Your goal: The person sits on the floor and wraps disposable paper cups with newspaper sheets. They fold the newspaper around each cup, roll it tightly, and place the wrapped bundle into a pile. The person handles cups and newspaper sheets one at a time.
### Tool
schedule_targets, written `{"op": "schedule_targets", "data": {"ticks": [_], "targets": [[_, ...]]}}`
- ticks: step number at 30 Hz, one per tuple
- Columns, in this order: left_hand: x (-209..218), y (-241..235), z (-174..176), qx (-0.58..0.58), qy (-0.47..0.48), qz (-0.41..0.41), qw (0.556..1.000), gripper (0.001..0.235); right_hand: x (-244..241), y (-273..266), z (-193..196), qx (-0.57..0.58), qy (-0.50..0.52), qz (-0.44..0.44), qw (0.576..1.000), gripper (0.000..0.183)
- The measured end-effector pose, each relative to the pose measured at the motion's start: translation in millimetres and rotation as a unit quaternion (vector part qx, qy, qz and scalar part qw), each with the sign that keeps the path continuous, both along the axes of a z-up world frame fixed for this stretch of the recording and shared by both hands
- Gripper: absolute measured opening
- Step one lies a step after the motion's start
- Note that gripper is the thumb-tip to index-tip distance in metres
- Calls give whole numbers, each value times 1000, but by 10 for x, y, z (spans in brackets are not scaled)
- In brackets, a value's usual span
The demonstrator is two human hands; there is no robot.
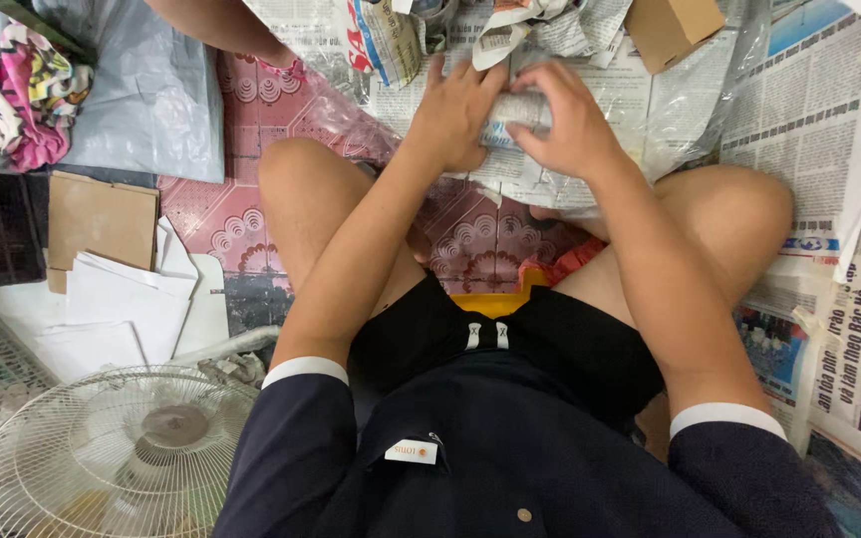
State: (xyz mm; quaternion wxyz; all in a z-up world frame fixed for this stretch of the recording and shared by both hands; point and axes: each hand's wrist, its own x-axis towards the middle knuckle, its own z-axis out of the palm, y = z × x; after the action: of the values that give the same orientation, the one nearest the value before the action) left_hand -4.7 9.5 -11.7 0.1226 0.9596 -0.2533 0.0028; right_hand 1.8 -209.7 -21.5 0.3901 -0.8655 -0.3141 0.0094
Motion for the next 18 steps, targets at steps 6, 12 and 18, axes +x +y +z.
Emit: {"op": "schedule_targets", "data": {"ticks": [6, 12, 18], "targets": [[-100, -21, 85, 18, 6, 8, 1000, 106, -67, -30, 48, -37, 28, 17, 999, 60], [-107, 131, 132, -17, -7, -54, 998, 95, -150, 80, 193, -89, 38, 9, 995, 68], [-154, 167, 139, 3, 47, -50, 998, 80, -197, 115, 235, -60, 58, 24, 996, 70]]}}
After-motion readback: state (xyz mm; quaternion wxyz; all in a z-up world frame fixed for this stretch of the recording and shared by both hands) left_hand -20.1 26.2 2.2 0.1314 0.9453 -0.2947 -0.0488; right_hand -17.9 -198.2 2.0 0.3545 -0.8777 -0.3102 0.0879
